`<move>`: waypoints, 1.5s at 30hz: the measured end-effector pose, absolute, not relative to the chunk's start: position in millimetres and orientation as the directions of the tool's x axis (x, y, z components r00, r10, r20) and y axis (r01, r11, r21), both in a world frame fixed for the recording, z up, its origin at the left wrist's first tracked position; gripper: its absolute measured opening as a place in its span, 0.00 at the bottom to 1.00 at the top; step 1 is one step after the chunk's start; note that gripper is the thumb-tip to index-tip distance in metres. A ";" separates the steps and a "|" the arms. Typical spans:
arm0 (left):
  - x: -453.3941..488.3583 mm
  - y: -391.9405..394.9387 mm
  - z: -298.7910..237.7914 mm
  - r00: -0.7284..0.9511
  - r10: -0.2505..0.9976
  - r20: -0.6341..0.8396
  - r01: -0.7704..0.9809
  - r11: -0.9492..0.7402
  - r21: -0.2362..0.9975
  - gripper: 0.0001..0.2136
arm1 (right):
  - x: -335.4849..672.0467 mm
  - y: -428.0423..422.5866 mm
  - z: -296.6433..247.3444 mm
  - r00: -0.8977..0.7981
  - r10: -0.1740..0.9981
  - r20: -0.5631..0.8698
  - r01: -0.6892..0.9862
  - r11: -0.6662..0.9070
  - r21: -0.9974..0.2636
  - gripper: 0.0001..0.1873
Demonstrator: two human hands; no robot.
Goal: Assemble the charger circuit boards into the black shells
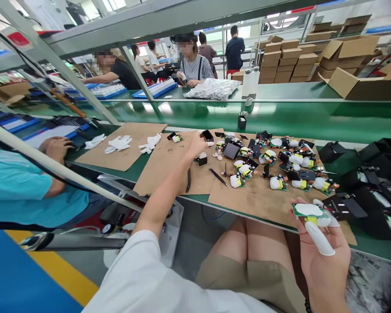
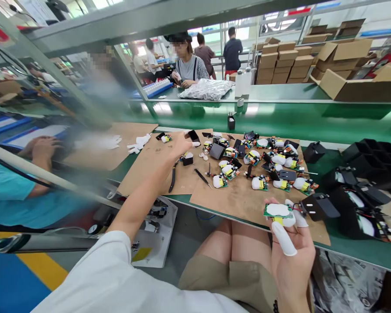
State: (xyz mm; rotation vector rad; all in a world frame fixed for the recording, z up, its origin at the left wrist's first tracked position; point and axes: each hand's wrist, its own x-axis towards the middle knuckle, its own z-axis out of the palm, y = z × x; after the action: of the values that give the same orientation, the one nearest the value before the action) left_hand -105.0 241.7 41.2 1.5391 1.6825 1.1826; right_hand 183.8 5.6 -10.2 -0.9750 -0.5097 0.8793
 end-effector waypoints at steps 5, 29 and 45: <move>-62.9 170.1 48.5 0.136 0.889 0.437 0.276 -0.458 0.845 0.32 | 193.8 9.4 -12.6 0.453 0.889 -0.058 -0.483 0.190 -0.855 0.20; -28.7 29.9 60.4 0.488 0.849 0.200 0.122 -0.294 0.948 0.31 | 179.7 8.6 43.6 -0.012 0.892 0.452 -0.257 0.434 -0.863 0.33; -27.4 32.2 59.6 0.537 0.717 0.444 0.125 -0.589 0.799 0.29 | 186.7 0.0 39.7 -0.182 0.814 0.551 -0.253 0.503 -0.826 0.38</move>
State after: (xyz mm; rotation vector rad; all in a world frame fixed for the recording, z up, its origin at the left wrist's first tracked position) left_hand -27.4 32.2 59.6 2.0429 0.6789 1.0315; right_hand 186.7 0.0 39.7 -0.5194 -1.4529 1.0330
